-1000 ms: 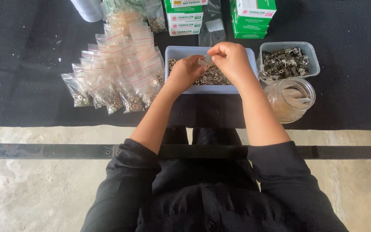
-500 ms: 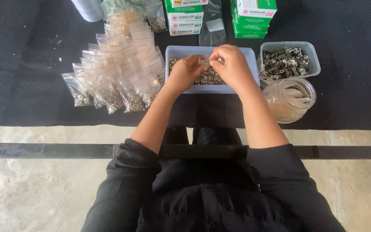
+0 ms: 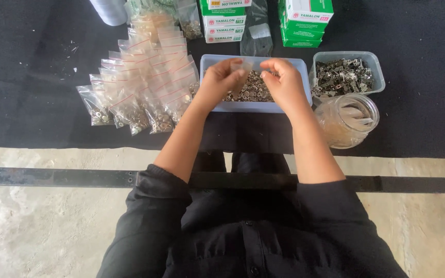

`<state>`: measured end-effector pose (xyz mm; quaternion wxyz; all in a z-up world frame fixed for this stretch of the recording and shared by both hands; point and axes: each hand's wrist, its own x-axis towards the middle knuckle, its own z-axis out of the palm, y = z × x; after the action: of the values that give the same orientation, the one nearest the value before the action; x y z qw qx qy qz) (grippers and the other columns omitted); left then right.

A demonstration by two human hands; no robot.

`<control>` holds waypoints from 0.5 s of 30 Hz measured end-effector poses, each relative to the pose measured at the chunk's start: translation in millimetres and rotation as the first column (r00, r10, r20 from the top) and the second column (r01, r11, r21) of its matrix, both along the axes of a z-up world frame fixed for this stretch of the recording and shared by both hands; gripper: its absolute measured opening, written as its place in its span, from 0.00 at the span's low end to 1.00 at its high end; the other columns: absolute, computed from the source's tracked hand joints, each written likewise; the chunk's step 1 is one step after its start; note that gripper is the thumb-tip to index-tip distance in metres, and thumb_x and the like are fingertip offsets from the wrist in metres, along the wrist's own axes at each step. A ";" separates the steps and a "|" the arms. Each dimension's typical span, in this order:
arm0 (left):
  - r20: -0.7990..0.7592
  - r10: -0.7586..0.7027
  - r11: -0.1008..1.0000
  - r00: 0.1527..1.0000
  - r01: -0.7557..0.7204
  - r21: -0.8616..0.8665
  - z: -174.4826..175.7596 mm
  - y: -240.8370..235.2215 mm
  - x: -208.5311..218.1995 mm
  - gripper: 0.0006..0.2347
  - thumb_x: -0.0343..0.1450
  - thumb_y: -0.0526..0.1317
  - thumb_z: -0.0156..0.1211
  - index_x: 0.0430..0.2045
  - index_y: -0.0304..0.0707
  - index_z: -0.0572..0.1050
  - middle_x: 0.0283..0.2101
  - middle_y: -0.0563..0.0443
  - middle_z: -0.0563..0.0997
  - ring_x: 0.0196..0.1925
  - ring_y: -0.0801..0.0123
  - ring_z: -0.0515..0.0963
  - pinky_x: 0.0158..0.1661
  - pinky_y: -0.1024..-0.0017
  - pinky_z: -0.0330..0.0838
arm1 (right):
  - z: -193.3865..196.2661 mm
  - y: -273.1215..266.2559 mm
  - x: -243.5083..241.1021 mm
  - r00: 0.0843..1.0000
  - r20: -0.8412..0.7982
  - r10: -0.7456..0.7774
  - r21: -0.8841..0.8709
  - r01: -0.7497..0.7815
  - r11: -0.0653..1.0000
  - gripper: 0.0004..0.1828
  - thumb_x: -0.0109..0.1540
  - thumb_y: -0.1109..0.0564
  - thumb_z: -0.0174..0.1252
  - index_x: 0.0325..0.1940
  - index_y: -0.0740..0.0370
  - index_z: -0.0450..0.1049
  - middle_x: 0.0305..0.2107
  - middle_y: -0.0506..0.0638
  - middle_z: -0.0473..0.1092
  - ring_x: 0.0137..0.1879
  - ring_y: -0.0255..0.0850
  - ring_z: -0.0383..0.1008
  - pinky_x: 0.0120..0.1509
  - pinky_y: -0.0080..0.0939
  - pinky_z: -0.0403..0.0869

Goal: Picking up small metal hardware components from a tray and placing them into small plastic zip-lock bags.

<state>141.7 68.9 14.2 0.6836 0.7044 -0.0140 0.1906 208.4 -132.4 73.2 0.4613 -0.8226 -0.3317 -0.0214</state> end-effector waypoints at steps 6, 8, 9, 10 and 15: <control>0.172 -0.203 0.894 0.964 0.254 -0.369 33.9 3.7 -28.5 0.24 0.75 0.49 0.62 0.64 0.37 0.69 0.49 0.57 0.81 0.50 0.75 0.76 0.53 0.70 0.70 | -8.4 -6.0 -13.7 0.972 -0.213 0.097 0.043 -0.090 0.995 0.21 0.68 0.48 0.55 0.62 0.60 0.72 0.55 0.51 0.74 0.62 0.40 0.74 0.64 0.42 0.72; 0.209 -0.235 0.842 0.949 0.306 -0.444 44.6 -2.9 -40.8 0.25 0.75 0.49 0.62 0.65 0.35 0.67 0.51 0.51 0.82 0.52 0.69 0.79 0.54 0.69 0.73 | 10.5 -4.4 -34.6 0.943 -0.281 0.179 0.104 -0.155 0.982 0.22 0.68 0.47 0.54 0.63 0.59 0.72 0.56 0.49 0.74 0.63 0.37 0.73 0.67 0.40 0.71; 0.248 -0.268 0.779 0.931 0.361 -0.513 50.1 -6.3 -47.0 0.27 0.75 0.49 0.61 0.66 0.33 0.65 0.53 0.44 0.82 0.55 0.64 0.81 0.56 0.68 0.75 | 19.9 -3.7 -45.1 0.903 -0.345 0.256 0.169 -0.209 0.963 0.23 0.68 0.46 0.53 0.63 0.58 0.72 0.58 0.46 0.73 0.64 0.34 0.72 0.69 0.39 0.71; 0.248 -0.264 0.781 0.932 0.357 -0.512 52.0 -13.1 -53.3 0.27 0.75 0.49 0.61 0.66 0.33 0.65 0.53 0.44 0.82 0.55 0.64 0.81 0.56 0.68 0.75 | 21.6 -1.7 -53.9 0.902 -0.344 0.261 0.170 -0.214 0.962 0.23 0.68 0.46 0.53 0.63 0.58 0.72 0.58 0.46 0.73 0.64 0.34 0.72 0.69 0.39 0.71; 0.313 -0.227 0.766 0.922 0.367 -0.527 49.0 -31.4 -69.6 0.22 0.80 0.50 0.54 0.68 0.42 0.67 0.52 0.35 0.83 0.56 0.58 0.83 0.58 0.56 0.77 | 15.4 1.9 -82.3 0.831 -0.405 0.382 0.358 -0.241 0.902 0.13 0.63 0.58 0.69 0.51 0.56 0.77 0.39 0.48 0.78 0.48 0.36 0.77 0.55 0.39 0.77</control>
<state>72.1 37.5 63.2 0.8793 0.4256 -0.1470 0.1550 126.2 -130.6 88.7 0.6403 -0.6602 -0.3355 0.2041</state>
